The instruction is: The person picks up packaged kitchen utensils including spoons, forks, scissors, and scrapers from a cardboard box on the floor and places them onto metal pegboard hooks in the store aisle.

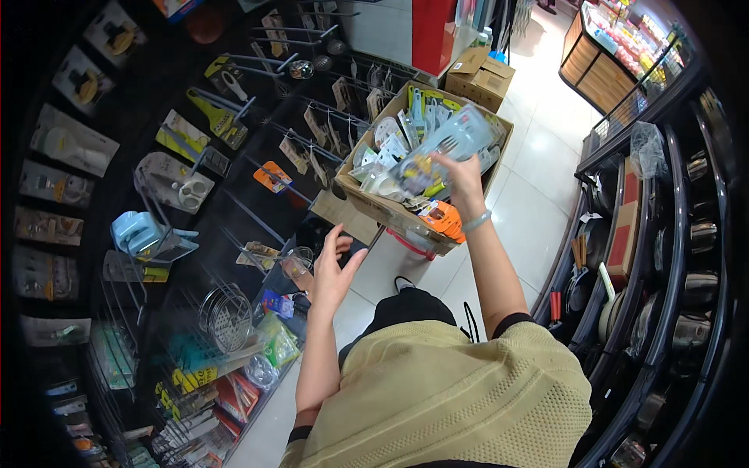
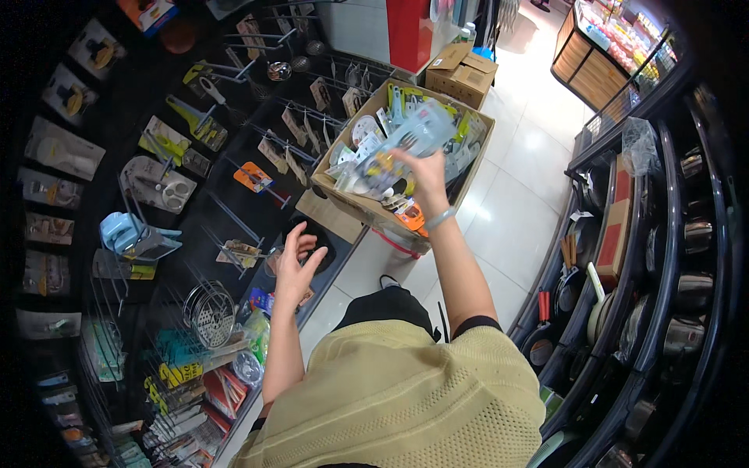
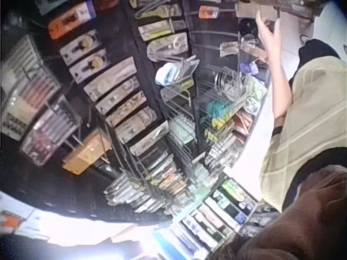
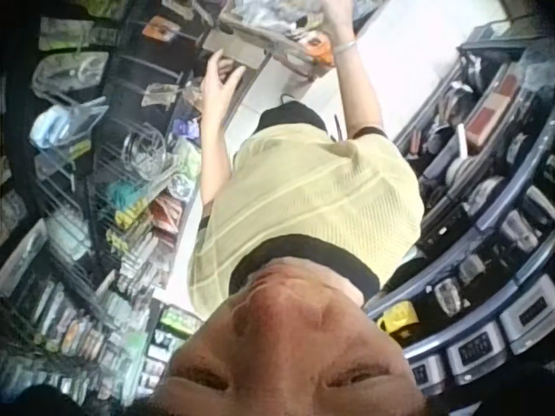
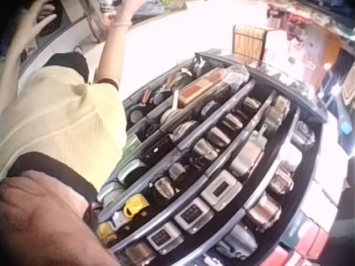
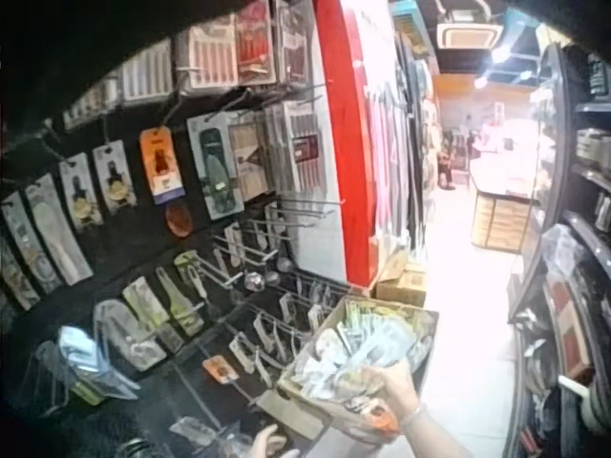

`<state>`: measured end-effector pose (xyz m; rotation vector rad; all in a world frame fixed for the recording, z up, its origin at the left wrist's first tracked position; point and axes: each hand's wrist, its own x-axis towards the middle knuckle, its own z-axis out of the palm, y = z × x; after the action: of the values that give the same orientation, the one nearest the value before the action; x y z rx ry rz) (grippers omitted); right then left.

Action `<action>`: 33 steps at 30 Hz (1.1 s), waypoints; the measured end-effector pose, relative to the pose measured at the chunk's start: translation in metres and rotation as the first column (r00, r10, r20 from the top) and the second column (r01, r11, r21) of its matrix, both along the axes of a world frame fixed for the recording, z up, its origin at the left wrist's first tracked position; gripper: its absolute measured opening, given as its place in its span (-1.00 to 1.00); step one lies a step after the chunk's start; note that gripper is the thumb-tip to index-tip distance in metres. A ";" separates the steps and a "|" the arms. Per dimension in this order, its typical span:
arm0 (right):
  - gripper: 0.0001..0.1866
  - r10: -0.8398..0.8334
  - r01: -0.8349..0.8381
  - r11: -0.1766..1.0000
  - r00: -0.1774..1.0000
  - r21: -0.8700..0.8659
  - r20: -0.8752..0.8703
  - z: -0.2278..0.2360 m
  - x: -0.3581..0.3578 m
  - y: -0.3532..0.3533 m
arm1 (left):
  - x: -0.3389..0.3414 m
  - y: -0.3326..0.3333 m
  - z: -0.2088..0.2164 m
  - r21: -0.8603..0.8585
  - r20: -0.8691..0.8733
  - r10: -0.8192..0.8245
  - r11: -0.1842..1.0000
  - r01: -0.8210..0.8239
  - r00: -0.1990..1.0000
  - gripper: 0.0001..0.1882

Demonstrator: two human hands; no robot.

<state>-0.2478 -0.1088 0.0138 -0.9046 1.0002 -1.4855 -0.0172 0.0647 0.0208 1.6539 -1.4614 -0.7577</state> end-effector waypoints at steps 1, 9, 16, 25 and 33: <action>-0.55 -0.116 0.116 0.993 0.993 -0.002 -0.007 -0.016 -0.010 -0.023 | -0.001 -0.005 -0.005 0.108 -0.120 0.014 0.994 -0.001 0.993 -0.40; -0.26 -0.431 0.427 0.889 0.902 0.167 -0.010 -0.157 -0.017 -0.119 | -0.008 -0.010 -0.027 0.121 0.105 0.039 0.991 -0.052 0.994 -0.61; -0.16 -0.607 0.592 0.730 0.791 0.343 -0.074 -0.242 -0.005 -0.131 | 0.001 0.000 -0.046 0.196 0.155 0.145 0.965 -0.175 0.977 -0.68; -0.15 -0.642 0.555 0.693 0.765 0.459 0.043 -0.252 0.011 -0.140 | -0.008 0.012 -0.051 0.178 0.210 0.142 0.967 -0.181 0.967 -0.70; -0.21 -0.423 0.389 0.778 0.905 0.493 -0.047 -0.280 -0.005 -0.158 | -0.003 0.031 -0.060 0.250 0.253 0.166 0.940 -0.230 0.953 -0.69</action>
<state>-0.2524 -0.2670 -0.2665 -0.2690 1.5083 -1.4862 -0.0201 0.0957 -0.0393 2.1289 -1.3580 -0.6996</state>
